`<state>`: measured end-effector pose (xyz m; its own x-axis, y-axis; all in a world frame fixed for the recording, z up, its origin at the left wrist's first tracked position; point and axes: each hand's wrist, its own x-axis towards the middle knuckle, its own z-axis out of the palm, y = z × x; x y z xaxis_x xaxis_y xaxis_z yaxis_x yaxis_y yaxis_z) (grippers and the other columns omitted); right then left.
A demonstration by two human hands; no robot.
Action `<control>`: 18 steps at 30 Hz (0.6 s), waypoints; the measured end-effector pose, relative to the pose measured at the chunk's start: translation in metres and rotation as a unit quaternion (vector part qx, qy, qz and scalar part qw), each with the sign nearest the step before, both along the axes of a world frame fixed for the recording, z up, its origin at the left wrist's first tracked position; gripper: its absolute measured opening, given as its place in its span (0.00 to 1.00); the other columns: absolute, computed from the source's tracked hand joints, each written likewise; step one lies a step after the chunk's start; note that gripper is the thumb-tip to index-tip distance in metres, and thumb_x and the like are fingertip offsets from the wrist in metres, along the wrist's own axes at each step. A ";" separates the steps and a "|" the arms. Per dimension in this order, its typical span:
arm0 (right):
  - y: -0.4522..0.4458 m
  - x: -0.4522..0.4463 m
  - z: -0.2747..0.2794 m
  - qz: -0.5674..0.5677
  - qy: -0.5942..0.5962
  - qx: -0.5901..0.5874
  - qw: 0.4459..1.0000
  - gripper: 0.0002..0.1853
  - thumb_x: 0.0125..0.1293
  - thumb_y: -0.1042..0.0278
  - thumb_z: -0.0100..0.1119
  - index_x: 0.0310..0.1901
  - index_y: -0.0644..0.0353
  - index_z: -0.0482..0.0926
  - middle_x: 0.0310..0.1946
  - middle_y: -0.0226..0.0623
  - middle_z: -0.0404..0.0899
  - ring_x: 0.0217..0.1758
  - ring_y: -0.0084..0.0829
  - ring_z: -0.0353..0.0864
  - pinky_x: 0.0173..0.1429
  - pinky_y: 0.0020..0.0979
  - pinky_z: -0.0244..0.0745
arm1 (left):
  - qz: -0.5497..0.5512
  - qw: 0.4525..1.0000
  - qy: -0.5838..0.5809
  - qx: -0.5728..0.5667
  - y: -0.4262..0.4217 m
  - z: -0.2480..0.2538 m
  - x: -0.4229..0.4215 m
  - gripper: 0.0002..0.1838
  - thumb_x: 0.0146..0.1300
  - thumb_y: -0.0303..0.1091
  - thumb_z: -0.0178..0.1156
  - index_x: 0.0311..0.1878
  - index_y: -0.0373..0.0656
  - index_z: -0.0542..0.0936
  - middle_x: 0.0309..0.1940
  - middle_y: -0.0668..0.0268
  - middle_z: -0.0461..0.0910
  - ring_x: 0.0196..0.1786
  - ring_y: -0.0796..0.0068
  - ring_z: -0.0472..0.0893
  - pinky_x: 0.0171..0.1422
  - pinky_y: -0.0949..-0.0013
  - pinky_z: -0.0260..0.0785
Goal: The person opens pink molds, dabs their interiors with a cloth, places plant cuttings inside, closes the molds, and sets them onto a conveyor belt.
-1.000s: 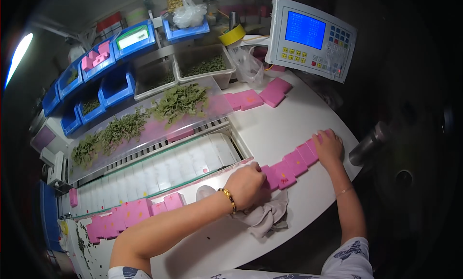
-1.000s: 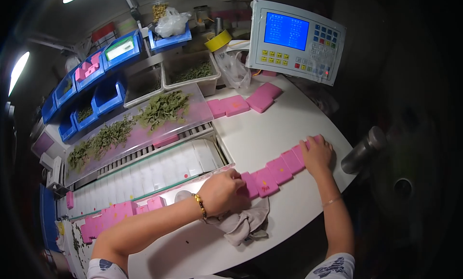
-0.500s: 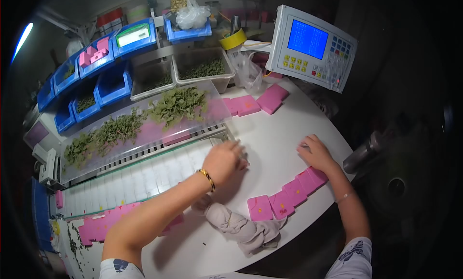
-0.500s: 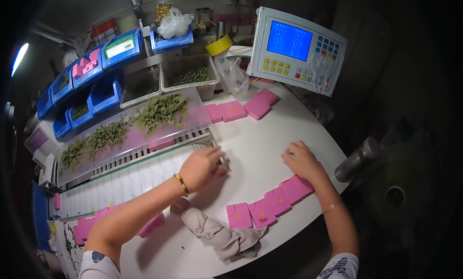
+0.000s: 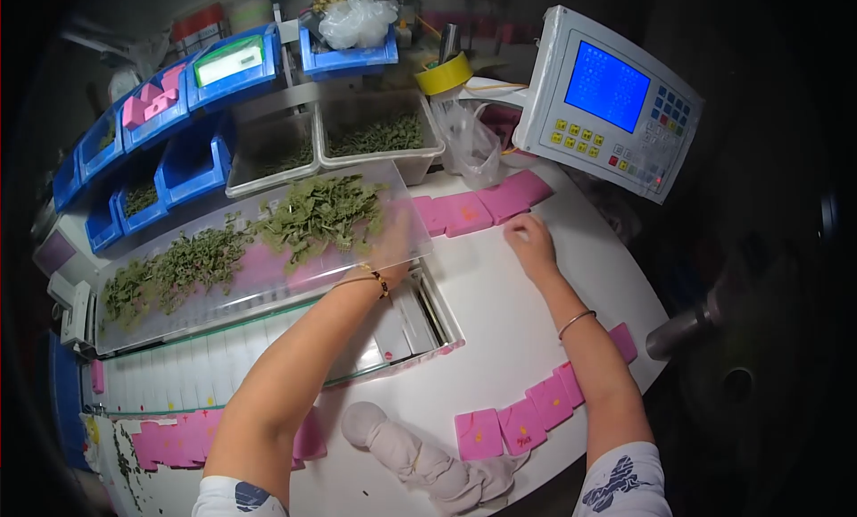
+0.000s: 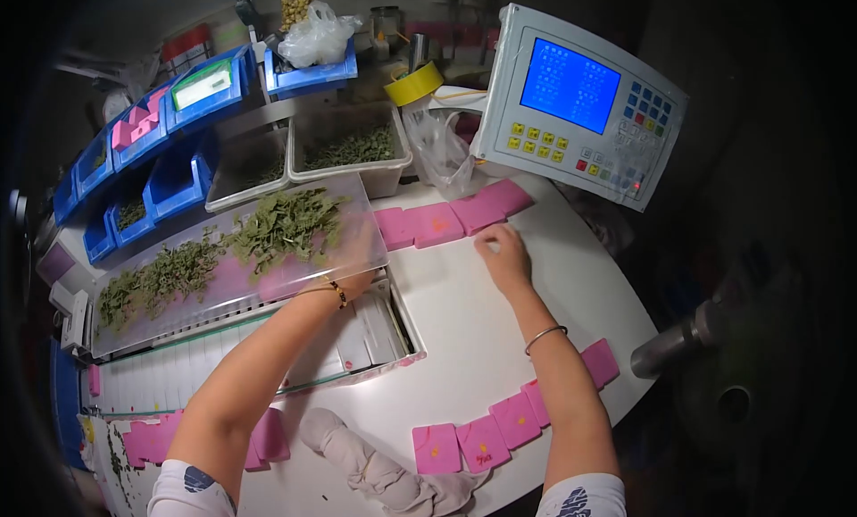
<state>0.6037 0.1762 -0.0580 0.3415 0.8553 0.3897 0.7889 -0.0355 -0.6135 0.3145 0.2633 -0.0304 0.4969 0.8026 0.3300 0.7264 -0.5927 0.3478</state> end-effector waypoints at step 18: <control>0.090 0.062 0.008 -0.100 -0.174 -0.048 0.979 0.29 0.63 0.37 0.58 0.60 0.44 0.80 0.66 0.40 0.71 0.73 0.42 0.62 0.76 0.43 0.56 | -0.082 0.992 0.037 0.087 -0.021 0.021 0.015 0.14 0.54 0.27 0.56 0.45 0.37 0.76 0.44 0.43 0.74 0.50 0.43 0.73 0.57 0.44 0.64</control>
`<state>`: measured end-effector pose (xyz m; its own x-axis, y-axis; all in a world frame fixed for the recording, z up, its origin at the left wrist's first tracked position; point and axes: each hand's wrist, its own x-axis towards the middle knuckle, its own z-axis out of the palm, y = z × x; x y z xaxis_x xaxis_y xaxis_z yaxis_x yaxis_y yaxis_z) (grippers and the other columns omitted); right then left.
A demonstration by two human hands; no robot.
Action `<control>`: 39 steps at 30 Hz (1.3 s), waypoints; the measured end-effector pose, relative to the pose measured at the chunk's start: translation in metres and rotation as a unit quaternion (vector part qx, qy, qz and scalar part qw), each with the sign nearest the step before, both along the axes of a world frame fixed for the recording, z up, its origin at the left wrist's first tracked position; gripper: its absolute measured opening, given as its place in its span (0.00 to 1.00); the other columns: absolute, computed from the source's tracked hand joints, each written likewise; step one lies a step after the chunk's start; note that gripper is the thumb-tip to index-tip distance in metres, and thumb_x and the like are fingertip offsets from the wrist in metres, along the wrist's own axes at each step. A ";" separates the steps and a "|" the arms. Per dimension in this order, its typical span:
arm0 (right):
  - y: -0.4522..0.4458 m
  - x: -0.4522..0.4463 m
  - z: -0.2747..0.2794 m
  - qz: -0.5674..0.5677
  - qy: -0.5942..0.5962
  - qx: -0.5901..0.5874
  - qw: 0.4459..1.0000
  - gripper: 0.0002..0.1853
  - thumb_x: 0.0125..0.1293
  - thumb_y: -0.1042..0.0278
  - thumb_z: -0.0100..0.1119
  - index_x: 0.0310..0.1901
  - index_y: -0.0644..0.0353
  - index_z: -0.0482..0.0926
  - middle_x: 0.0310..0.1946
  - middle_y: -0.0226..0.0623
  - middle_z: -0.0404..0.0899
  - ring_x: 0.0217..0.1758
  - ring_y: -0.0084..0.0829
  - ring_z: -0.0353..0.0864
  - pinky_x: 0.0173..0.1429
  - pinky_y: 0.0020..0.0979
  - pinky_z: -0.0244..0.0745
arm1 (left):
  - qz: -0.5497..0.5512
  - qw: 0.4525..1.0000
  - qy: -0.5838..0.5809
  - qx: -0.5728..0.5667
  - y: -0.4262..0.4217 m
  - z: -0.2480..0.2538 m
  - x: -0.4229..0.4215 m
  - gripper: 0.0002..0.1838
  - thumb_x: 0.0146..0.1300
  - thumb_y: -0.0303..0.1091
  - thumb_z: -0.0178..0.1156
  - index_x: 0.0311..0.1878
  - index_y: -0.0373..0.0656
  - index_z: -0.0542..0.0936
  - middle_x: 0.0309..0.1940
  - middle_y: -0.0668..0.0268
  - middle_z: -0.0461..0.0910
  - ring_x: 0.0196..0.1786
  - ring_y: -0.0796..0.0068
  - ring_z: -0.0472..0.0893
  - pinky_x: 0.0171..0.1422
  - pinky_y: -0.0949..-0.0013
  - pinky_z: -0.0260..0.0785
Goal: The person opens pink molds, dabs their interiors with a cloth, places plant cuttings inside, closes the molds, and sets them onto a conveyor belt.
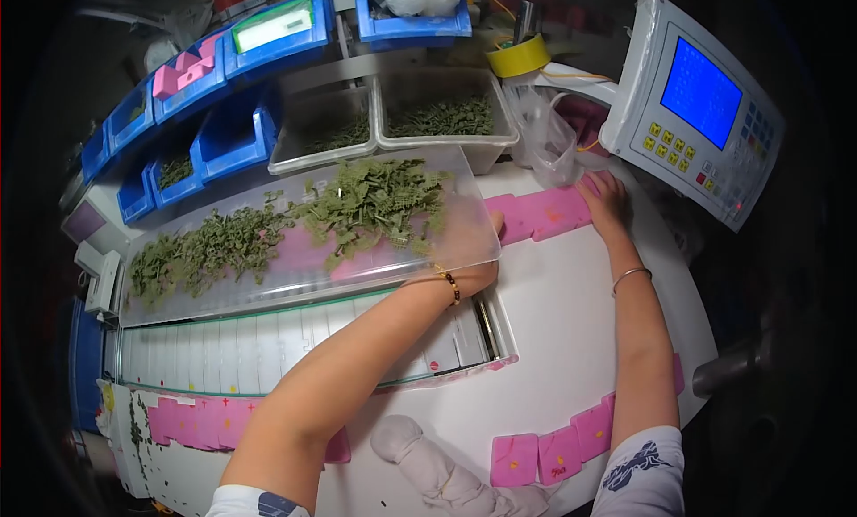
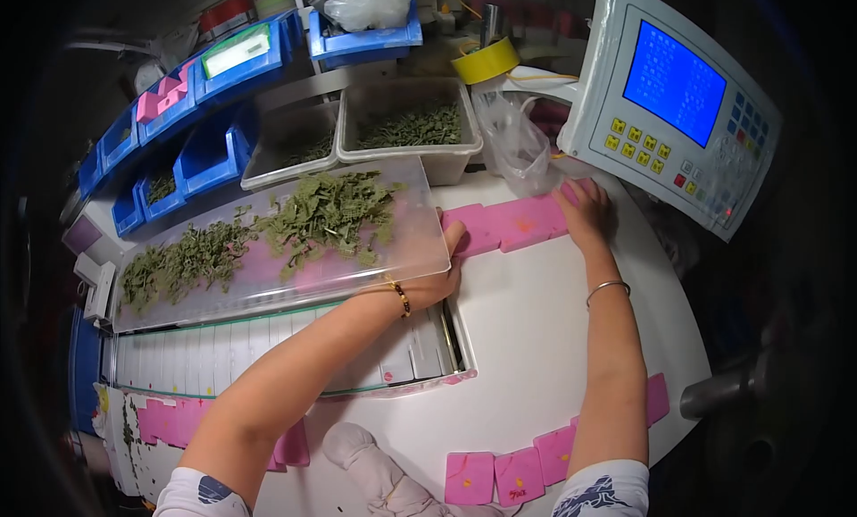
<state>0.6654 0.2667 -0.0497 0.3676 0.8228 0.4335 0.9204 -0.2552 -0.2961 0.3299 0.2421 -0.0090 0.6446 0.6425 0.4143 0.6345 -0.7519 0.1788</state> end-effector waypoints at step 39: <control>-0.175 0.000 0.027 -0.153 -0.033 -0.178 0.972 0.32 0.71 0.37 0.46 0.74 0.36 0.63 0.77 0.46 0.53 0.79 0.52 0.50 0.78 0.53 0.47 | -0.091 0.983 0.149 -0.060 -0.141 0.010 -0.003 0.20 0.66 0.35 0.52 0.61 0.48 0.75 0.65 0.34 0.68 0.67 0.42 0.70 0.73 0.52 0.59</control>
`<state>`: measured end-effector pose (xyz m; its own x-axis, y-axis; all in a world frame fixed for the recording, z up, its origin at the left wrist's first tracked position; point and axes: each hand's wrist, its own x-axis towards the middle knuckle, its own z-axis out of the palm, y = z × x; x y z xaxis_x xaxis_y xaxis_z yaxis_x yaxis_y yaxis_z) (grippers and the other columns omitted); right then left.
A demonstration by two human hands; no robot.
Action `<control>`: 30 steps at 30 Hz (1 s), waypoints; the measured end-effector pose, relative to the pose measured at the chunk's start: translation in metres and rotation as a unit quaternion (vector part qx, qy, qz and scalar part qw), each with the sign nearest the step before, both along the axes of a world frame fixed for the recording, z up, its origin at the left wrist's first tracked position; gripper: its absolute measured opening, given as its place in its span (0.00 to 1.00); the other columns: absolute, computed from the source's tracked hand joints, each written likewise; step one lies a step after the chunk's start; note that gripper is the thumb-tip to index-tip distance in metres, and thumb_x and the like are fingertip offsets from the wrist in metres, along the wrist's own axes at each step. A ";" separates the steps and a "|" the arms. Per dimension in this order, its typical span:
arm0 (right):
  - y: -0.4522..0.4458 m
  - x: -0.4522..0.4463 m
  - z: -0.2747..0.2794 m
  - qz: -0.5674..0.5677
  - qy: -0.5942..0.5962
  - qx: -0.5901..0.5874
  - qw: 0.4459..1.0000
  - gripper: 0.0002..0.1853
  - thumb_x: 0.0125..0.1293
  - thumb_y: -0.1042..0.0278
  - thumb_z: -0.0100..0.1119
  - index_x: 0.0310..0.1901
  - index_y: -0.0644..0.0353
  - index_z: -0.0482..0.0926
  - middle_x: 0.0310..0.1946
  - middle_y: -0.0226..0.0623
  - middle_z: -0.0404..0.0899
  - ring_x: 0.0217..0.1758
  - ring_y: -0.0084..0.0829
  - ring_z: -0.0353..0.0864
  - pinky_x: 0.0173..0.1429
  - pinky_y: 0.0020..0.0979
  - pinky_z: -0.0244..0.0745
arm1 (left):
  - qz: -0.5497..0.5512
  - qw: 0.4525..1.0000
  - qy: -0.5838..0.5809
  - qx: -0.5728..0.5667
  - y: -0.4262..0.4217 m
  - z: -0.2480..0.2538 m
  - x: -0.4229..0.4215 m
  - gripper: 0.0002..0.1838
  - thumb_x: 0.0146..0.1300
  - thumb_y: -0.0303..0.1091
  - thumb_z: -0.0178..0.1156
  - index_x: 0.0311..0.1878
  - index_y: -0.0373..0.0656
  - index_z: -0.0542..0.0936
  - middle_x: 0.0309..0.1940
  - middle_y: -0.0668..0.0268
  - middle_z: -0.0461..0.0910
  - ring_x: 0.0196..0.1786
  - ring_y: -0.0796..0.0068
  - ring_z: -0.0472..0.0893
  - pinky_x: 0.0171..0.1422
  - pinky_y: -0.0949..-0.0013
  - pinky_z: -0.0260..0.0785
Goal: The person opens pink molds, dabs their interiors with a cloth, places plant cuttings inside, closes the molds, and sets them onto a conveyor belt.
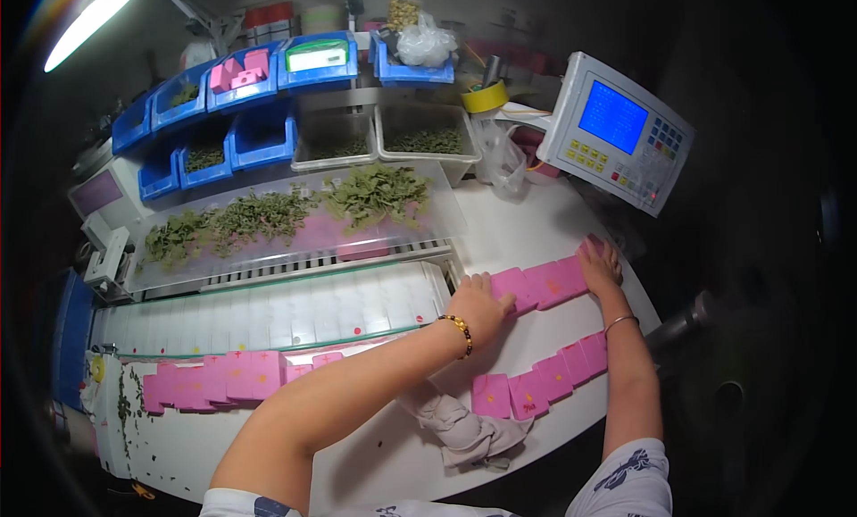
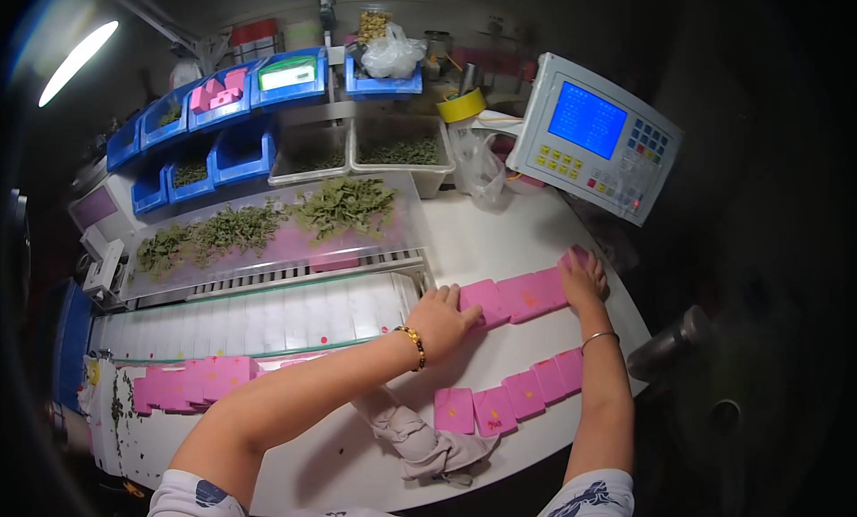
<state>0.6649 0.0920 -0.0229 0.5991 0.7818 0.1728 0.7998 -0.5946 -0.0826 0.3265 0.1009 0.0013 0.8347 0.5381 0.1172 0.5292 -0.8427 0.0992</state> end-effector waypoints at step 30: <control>-0.062 0.019 -0.008 0.017 -0.151 -0.156 0.976 0.30 0.74 0.36 0.34 0.65 0.45 0.71 0.53 0.57 0.79 0.59 0.57 0.76 0.62 0.53 0.70 | -0.049 0.984 -0.008 -0.169 -0.043 0.018 -0.016 0.33 0.52 0.40 0.64 0.64 0.44 0.75 0.69 0.31 0.60 0.71 0.40 0.65 0.73 0.54 0.62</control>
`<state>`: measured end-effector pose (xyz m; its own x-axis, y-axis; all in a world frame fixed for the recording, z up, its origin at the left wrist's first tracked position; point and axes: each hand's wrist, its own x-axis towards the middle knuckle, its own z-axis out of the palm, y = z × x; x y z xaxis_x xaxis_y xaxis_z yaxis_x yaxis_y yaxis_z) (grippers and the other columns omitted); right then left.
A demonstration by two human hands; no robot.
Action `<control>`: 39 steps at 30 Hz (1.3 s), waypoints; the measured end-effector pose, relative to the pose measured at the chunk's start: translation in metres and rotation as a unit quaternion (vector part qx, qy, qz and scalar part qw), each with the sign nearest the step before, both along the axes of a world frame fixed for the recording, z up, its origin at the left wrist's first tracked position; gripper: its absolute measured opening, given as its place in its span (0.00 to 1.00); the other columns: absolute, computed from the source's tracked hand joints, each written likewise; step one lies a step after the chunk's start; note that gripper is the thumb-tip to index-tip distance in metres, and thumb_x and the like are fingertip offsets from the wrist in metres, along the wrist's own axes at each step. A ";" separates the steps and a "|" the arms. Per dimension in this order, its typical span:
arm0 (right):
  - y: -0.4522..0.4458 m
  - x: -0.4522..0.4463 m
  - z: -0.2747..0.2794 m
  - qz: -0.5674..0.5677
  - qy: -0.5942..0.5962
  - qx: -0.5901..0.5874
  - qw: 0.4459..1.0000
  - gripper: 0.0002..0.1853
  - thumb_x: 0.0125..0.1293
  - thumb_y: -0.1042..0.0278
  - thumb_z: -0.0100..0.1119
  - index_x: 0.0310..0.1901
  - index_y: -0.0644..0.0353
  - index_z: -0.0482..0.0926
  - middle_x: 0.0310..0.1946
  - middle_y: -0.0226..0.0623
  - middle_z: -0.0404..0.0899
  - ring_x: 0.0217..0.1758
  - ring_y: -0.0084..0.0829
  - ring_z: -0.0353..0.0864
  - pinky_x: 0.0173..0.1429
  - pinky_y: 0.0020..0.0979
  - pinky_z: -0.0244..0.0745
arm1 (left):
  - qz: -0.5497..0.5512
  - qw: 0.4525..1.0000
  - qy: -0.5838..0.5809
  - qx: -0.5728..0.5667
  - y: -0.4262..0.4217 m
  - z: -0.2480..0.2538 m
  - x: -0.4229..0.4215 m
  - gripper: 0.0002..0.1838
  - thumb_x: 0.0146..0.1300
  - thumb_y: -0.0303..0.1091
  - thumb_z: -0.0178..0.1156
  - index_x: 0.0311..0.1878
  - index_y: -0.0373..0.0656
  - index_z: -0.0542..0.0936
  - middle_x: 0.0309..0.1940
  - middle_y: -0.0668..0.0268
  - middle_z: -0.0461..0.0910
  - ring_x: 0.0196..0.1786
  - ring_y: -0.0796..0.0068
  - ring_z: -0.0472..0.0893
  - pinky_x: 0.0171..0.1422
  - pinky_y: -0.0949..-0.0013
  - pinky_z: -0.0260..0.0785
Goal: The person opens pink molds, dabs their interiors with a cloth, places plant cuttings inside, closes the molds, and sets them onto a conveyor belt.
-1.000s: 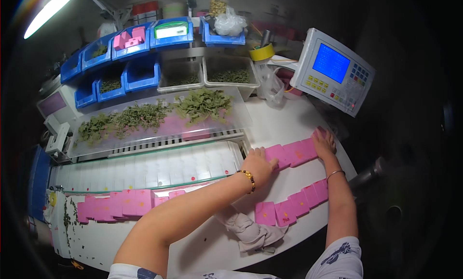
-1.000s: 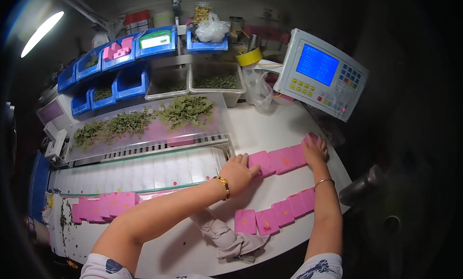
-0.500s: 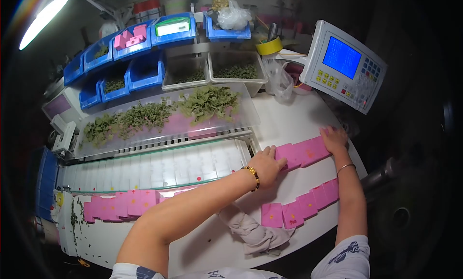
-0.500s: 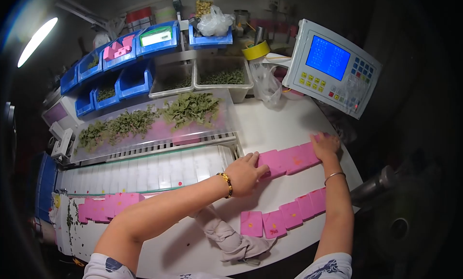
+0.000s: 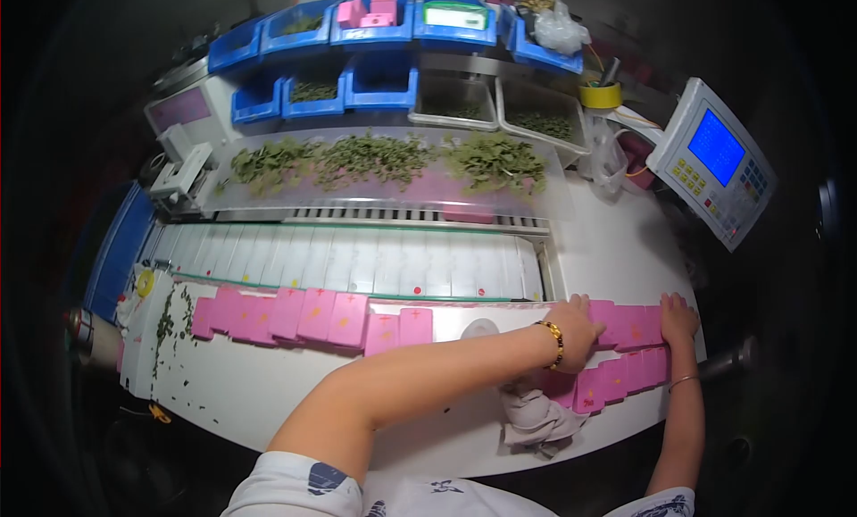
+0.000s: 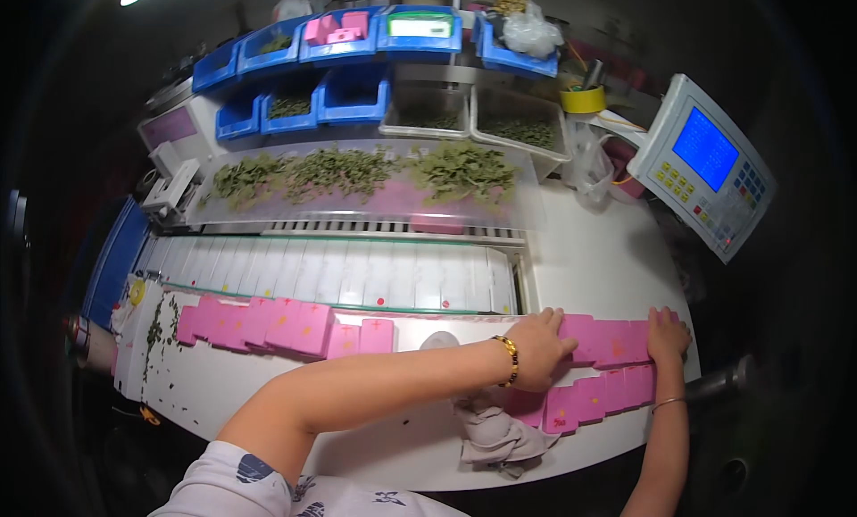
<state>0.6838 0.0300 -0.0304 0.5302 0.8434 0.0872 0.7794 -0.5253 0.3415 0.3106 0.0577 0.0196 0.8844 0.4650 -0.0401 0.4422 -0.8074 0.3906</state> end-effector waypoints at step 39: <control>-0.038 -0.462 0.074 0.309 0.744 0.074 0.588 0.32 0.70 0.65 0.63 0.70 0.67 0.63 0.59 0.44 0.76 0.56 0.28 0.79 0.58 0.30 0.75 | 0.178 0.912 -0.368 0.039 -0.052 0.029 -0.299 0.48 0.43 0.30 0.76 0.71 0.39 0.67 0.63 0.55 0.71 0.65 0.55 0.70 0.70 0.56 0.62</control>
